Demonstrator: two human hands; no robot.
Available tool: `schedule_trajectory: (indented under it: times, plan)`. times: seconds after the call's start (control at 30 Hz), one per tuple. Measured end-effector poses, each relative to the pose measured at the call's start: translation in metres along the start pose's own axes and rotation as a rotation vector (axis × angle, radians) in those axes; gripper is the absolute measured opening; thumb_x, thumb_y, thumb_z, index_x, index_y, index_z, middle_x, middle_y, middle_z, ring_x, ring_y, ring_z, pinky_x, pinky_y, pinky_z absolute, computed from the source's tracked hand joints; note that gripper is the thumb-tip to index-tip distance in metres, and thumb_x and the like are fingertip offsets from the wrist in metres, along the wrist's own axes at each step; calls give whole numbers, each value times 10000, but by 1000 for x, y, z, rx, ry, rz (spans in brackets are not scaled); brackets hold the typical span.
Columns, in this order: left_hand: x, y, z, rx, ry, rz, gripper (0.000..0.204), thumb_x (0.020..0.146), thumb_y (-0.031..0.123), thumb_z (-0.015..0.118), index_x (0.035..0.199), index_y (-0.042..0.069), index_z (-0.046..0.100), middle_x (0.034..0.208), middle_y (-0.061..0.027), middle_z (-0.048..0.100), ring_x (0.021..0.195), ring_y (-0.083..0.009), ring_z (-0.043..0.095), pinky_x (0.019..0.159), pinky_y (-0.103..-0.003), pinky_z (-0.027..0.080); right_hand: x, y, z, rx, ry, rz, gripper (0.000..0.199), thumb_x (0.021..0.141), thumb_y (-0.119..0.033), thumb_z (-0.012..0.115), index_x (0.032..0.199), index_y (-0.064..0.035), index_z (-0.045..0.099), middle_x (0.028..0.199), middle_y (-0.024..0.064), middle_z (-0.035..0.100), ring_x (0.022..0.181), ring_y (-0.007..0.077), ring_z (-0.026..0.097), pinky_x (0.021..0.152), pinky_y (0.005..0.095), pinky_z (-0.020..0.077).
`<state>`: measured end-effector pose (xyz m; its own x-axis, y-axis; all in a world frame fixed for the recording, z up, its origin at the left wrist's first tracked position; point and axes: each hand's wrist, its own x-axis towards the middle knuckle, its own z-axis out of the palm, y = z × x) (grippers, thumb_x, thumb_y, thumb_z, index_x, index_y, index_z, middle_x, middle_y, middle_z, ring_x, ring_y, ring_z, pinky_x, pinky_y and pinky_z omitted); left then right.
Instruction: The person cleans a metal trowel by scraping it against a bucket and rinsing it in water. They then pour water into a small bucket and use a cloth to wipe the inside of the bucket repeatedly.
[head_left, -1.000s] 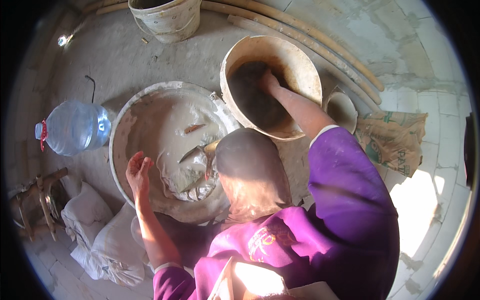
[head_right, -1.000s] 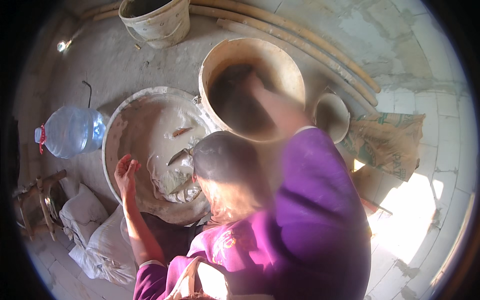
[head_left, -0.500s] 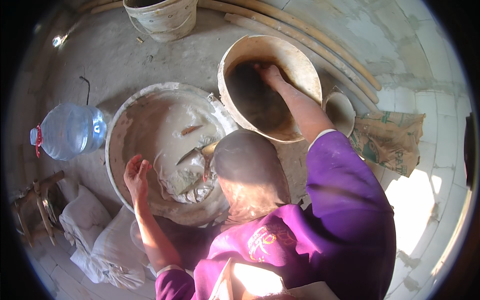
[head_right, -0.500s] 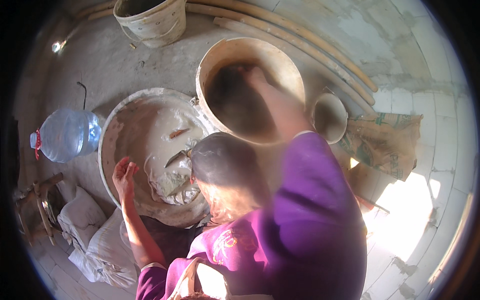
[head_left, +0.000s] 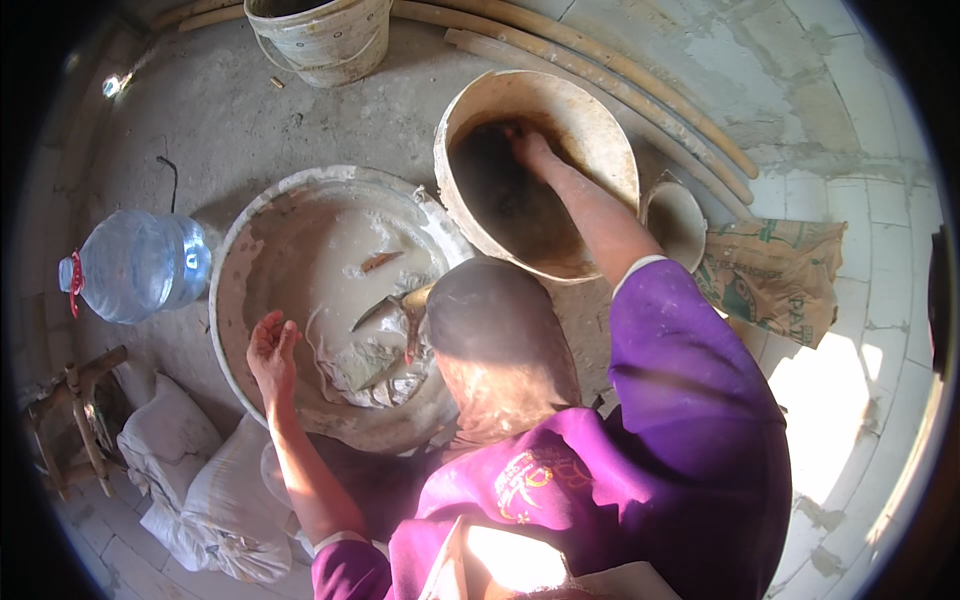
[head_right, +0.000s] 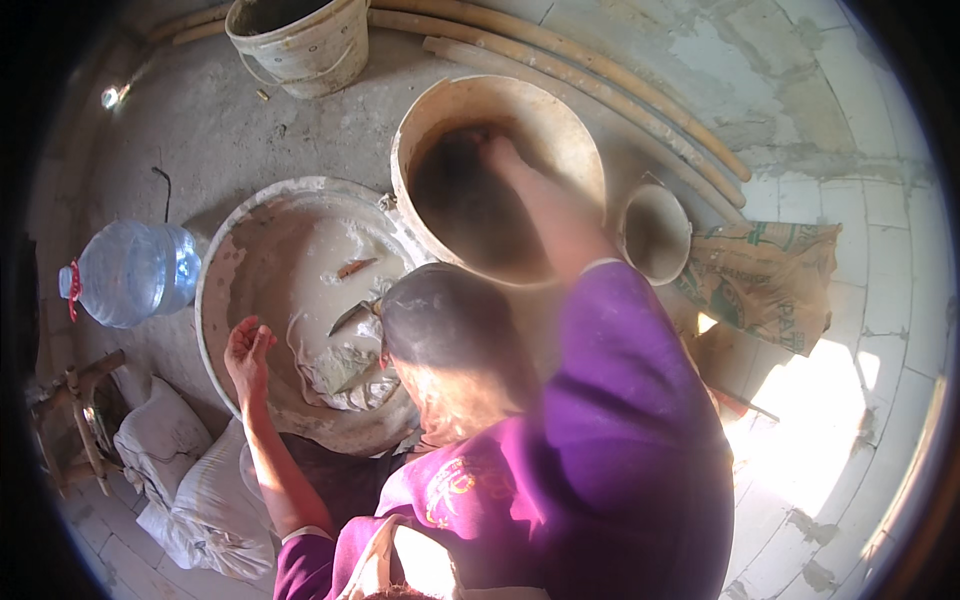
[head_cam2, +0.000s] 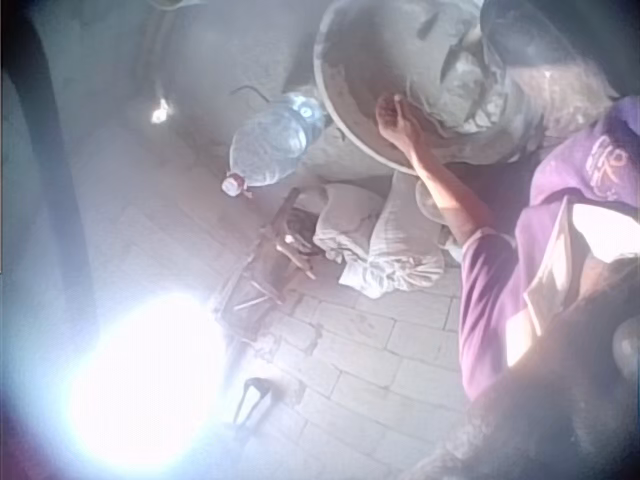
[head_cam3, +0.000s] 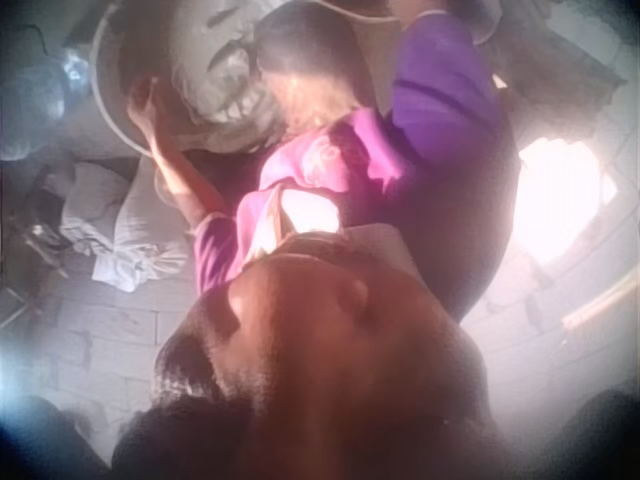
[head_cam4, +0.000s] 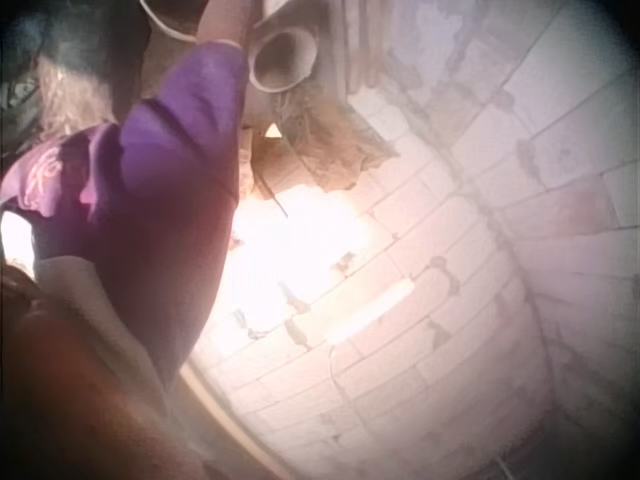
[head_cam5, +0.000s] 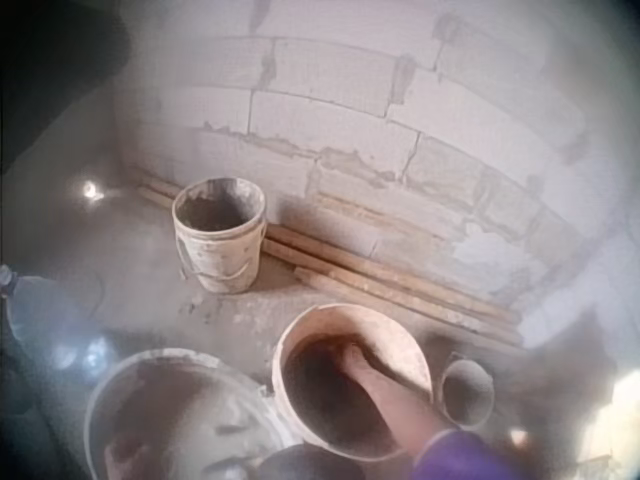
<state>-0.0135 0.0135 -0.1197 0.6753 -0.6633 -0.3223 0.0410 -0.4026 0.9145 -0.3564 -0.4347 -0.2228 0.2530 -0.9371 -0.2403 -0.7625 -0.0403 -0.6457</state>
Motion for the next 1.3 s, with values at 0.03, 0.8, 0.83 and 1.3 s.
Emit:
schedule_trajectory:
  times: [0.03, 0.8, 0.83, 1.3]
  plan:
    - [0, -2, -2, -2, 1, 0, 349, 887, 138, 709, 1160, -40, 583, 888, -37, 635, 774, -101, 598, 739, -231, 480, -4, -1, 4, -27, -33, 64, 495, 911, -457, 562, 1241, -92, 610, 1320, 189, 552, 1242, 361, 500, 1004, 467, 424]
    - [-5, 9, -6, 171, 8, 31, 366, 897, 165, 682, 1192, -25, 580, 904, -59, 651, 828, -117, 599, 788, -250, 463, -58, -69, -136, 60, -381, 20, 427, 844, -241, 734, 1140, 19, 570, 905, 75, 637, 837, 186, 602, 713, 348, 494]
    - [-5, 9, -6, 176, 9, 30, 374, 895, 169, 684, 1198, -24, 580, 910, -62, 654, 838, -118, 600, 793, -250, 462, -58, -65, -137, 165, -390, 52, 427, 847, -251, 735, 1131, 21, 571, 894, 70, 633, 829, 183, 600, 715, 345, 493]
    - [-2, 2, -10, 196, 5, 41, 365, 898, 164, 676, 1189, -34, 578, 897, -63, 665, 822, -112, 612, 769, -245, 471, -66, -42, -21, -172, -546, 456, 765, 898, -641, 514, 1370, -43, 455, 1222, 142, 587, 1094, 311, 557, 868, 477, 478]
